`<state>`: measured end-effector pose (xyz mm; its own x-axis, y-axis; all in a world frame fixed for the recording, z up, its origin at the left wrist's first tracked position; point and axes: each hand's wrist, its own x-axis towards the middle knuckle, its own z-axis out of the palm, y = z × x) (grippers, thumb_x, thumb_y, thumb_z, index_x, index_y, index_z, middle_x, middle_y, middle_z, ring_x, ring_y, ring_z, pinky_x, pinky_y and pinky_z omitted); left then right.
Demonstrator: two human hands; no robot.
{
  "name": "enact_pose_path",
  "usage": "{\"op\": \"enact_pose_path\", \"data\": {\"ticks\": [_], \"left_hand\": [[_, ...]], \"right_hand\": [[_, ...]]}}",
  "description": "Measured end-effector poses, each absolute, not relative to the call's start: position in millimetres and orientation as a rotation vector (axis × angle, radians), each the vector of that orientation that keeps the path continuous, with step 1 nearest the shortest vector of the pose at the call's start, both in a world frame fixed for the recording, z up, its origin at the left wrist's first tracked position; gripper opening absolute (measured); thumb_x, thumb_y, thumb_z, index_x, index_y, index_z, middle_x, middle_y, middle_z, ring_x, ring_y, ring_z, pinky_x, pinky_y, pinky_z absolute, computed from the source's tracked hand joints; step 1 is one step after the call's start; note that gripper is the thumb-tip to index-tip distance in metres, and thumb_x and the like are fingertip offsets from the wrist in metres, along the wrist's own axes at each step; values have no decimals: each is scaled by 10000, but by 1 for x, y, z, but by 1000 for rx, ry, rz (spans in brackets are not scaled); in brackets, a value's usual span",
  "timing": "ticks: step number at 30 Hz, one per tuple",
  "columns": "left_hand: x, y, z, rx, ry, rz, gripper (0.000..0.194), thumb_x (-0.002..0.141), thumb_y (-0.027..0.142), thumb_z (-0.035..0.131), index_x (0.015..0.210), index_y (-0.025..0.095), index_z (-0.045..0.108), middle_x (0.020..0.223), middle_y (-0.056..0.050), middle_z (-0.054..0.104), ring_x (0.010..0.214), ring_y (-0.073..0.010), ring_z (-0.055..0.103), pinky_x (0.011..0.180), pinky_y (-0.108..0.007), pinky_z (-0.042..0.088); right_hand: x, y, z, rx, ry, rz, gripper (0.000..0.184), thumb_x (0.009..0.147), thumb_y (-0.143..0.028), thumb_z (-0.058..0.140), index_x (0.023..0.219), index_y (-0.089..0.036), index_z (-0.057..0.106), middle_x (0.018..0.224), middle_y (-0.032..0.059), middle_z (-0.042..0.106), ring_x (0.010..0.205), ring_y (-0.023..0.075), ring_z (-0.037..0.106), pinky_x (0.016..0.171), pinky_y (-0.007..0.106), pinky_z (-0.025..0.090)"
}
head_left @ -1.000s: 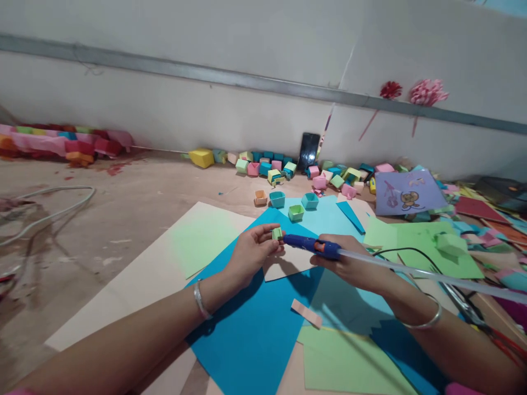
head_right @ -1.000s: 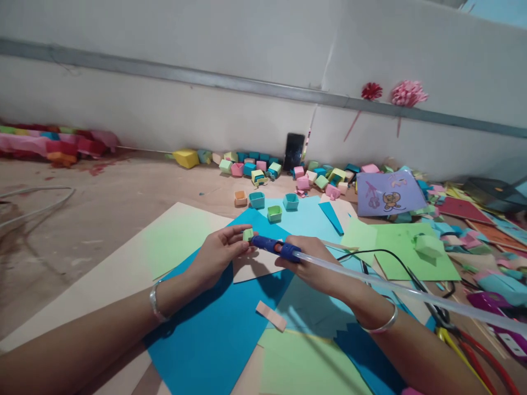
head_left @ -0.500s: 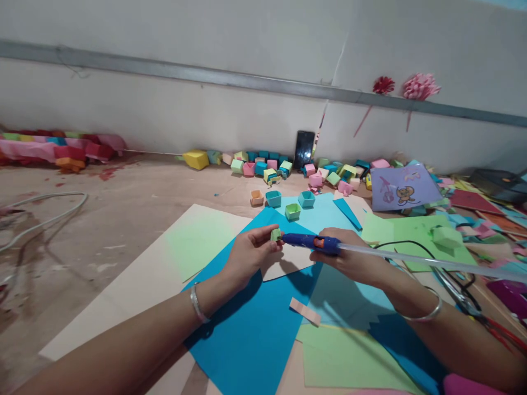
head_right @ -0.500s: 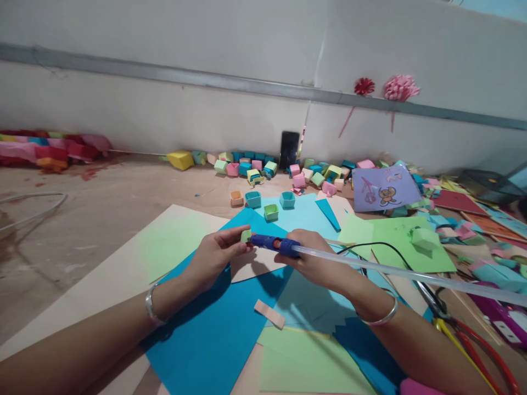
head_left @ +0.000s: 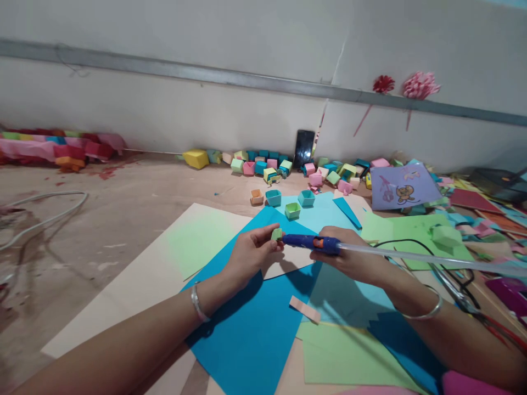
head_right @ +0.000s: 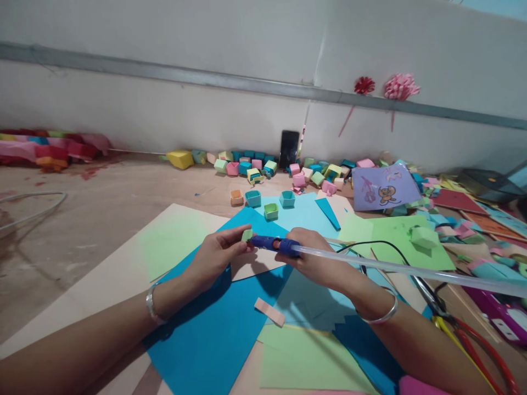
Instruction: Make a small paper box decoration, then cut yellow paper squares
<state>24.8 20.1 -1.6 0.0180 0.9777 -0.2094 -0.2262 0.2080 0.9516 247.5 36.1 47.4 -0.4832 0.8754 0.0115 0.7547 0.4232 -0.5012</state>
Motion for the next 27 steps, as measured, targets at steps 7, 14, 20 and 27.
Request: {"op": "enact_pose_path", "data": {"ticks": [7, 14, 20, 27], "left_hand": [[27, 19, 0, 878, 1088, 1151, 449, 705, 121, 756, 1153, 127, 714, 892, -96, 770, 796, -192, 702, 812, -341, 541], [26, 19, 0, 898, 1103, 1149, 453, 706, 129, 755, 1157, 151, 717, 884, -89, 772, 788, -196, 705, 805, -345, 541], [26, 20, -1, 882, 1091, 1164, 474, 695, 148, 776, 1165, 153, 715, 845, -84, 771, 778, -194, 697, 801, -345, 542], [27, 20, -1, 856, 1077, 1147, 460, 691, 140, 780, 1147, 147, 722, 921, -98, 774, 803, -197, 710, 823, -348, 542]], "right_hand": [[248, 38, 48, -1439, -2361, 616, 235, 849, -355, 649, 701, -213, 535, 724, -5, 580, 656, 151, 515, 593, 268, 348], [248, 36, 49, -1394, -2401, 602, 240, 859, -345, 647, 695, -210, 536, 718, -6, 566, 653, 145, 502, 590, 266, 339], [250, 37, 49, -1393, -2416, 621, 243, 859, -337, 632, 674, -214, 534, 716, 3, 571, 645, 151, 506, 581, 271, 341], [251, 38, 50, -1397, -2400, 558, 243, 856, -332, 636, 678, -210, 524, 712, -2, 566, 654, 150, 511, 591, 267, 343]]}}
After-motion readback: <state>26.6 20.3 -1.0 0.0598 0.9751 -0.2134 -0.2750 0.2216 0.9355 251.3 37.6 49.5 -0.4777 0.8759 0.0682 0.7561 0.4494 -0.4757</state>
